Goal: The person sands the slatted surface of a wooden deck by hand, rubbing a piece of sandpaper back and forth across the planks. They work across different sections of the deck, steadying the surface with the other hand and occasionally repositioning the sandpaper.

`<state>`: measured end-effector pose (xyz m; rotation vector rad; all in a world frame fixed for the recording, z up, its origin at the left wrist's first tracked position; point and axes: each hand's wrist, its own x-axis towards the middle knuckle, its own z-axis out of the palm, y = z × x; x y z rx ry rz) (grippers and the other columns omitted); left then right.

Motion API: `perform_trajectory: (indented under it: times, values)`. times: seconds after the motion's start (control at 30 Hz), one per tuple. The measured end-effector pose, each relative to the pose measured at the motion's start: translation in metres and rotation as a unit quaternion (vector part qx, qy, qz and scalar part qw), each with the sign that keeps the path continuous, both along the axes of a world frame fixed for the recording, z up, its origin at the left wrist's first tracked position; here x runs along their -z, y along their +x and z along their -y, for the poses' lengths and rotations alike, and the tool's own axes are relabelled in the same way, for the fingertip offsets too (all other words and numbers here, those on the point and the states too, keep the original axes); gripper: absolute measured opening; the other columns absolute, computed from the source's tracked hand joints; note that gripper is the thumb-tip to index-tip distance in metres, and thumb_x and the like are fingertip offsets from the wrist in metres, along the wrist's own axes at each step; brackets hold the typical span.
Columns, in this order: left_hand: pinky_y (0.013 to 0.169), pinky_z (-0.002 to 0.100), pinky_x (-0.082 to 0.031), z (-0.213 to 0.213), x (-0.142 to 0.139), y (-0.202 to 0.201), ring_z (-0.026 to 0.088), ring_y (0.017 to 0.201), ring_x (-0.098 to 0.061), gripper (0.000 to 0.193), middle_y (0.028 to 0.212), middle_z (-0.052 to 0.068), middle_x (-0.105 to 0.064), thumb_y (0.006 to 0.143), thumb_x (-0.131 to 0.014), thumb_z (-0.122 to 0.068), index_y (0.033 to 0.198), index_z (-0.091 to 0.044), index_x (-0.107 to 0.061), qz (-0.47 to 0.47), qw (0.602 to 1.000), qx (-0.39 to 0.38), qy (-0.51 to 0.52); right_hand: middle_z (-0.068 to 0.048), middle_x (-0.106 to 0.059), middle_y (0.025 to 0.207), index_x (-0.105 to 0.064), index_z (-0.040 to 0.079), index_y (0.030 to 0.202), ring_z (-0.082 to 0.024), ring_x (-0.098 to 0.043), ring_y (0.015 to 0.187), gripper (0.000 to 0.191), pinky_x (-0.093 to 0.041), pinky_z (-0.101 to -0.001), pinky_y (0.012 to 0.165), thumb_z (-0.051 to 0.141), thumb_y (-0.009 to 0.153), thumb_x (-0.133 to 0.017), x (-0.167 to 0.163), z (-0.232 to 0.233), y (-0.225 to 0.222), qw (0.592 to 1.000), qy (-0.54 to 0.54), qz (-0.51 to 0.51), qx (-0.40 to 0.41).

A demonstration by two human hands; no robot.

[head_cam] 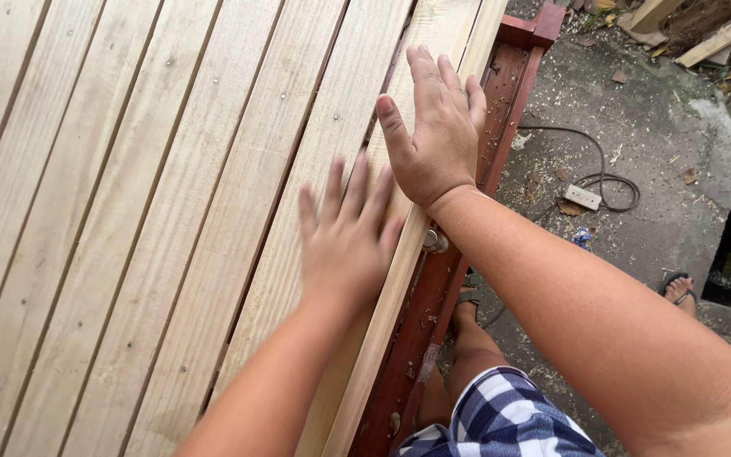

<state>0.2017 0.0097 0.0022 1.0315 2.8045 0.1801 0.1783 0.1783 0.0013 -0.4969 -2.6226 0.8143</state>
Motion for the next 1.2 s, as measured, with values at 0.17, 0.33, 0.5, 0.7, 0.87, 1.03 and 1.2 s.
perform_trajectory:
  times: [0.17, 0.33, 0.5, 0.7, 0.87, 1.03, 1.2]
  values:
    - [0.124, 0.061, 0.000, -0.100, -0.002, -0.083, 0.023, 0.156, 0.006, 0.067, 0.173, 0.000, -0.007, 0.104, -0.039, -0.042, 0.164, -0.024, -0.014, -0.039, 0.999, -0.001, -0.026, -0.019, -0.044, 0.161, -0.039, 0.005, 0.157, -0.035, -0.025, 0.156, 0.086, -0.003, -0.0542, 0.125, 0.068, 0.104, -0.014, 0.001, -0.002, -0.001, 1.000, 0.019, 0.020, -0.009]
    - [0.125, 0.058, -0.004, -0.013, -0.010, -0.007, 0.023, 0.158, -0.009, 0.059, 0.168, 0.002, -0.025, 0.107, -0.038, -0.048, 0.159, -0.023, -0.027, 0.016, 1.000, -0.009, 0.009, -0.018, -0.042, 0.161, -0.037, 0.004, 0.158, -0.034, -0.025, 0.155, 0.088, -0.003, -0.0528, 0.124, 0.069, 0.104, -0.012, -0.001, -0.002, -0.001, 0.999, 0.017, 0.027, -0.019]
    - [0.123, 0.055, -0.004, 0.150, -0.020, 0.125, 0.026, 0.154, -0.018, 0.061, 0.165, 0.006, -0.030, 0.103, -0.037, -0.049, 0.158, -0.021, -0.033, -0.022, 0.998, -0.006, 0.058, -0.017, -0.044, 0.160, -0.038, 0.002, 0.156, -0.033, -0.026, 0.155, 0.088, -0.003, -0.0526, 0.124, 0.068, 0.104, -0.011, -0.004, -0.002, -0.003, 0.999, 0.020, 0.036, -0.021]
    - [0.124, 0.056, 0.002, 0.091, -0.011, 0.074, 0.022, 0.156, -0.010, 0.063, 0.167, 0.001, -0.023, 0.103, -0.033, -0.049, 0.160, -0.023, -0.027, -0.052, 0.998, -0.023, 0.038, -0.019, -0.046, 0.157, -0.042, 0.000, 0.153, -0.035, -0.029, 0.153, 0.084, -0.005, -0.0533, 0.123, 0.064, 0.106, -0.015, -0.001, -0.003, -0.005, 0.999, 0.023, 0.038, -0.017]
    - [0.121, 0.058, 0.004, -0.063, -0.007, -0.055, 0.022, 0.156, 0.003, 0.063, 0.169, -0.003, -0.010, 0.101, -0.029, -0.033, 0.162, -0.024, -0.017, -0.075, 0.996, -0.041, -0.028, -0.019, -0.046, 0.156, -0.042, -0.001, 0.152, -0.035, -0.031, 0.152, 0.081, -0.006, -0.0541, 0.123, 0.060, 0.106, -0.017, 0.002, -0.006, -0.007, 1.000, 0.012, 0.020, -0.020]
    - [0.125, 0.054, -0.006, -0.106, -0.023, -0.090, 0.019, 0.157, -0.007, 0.062, 0.170, -0.002, -0.019, 0.100, -0.035, -0.033, 0.160, -0.020, -0.027, -0.142, 0.990, -0.023, -0.010, -0.019, -0.046, 0.156, -0.041, 0.000, 0.153, -0.034, -0.032, 0.150, 0.080, -0.006, -0.0535, 0.121, 0.060, 0.105, -0.018, 0.000, -0.008, -0.009, 1.000, 0.007, -0.003, -0.019]
    - [0.119, 0.046, -0.027, 0.001, -0.013, -0.005, 0.025, 0.147, -0.039, 0.047, 0.155, 0.009, -0.050, 0.106, -0.044, -0.033, 0.147, -0.012, -0.052, -0.019, 0.980, 0.034, 0.193, -0.017, -0.047, 0.155, -0.040, 0.002, 0.153, -0.033, -0.030, 0.151, 0.079, -0.006, -0.0515, 0.123, 0.060, 0.105, -0.016, -0.001, -0.005, -0.012, 1.000, 0.017, 0.024, -0.006]
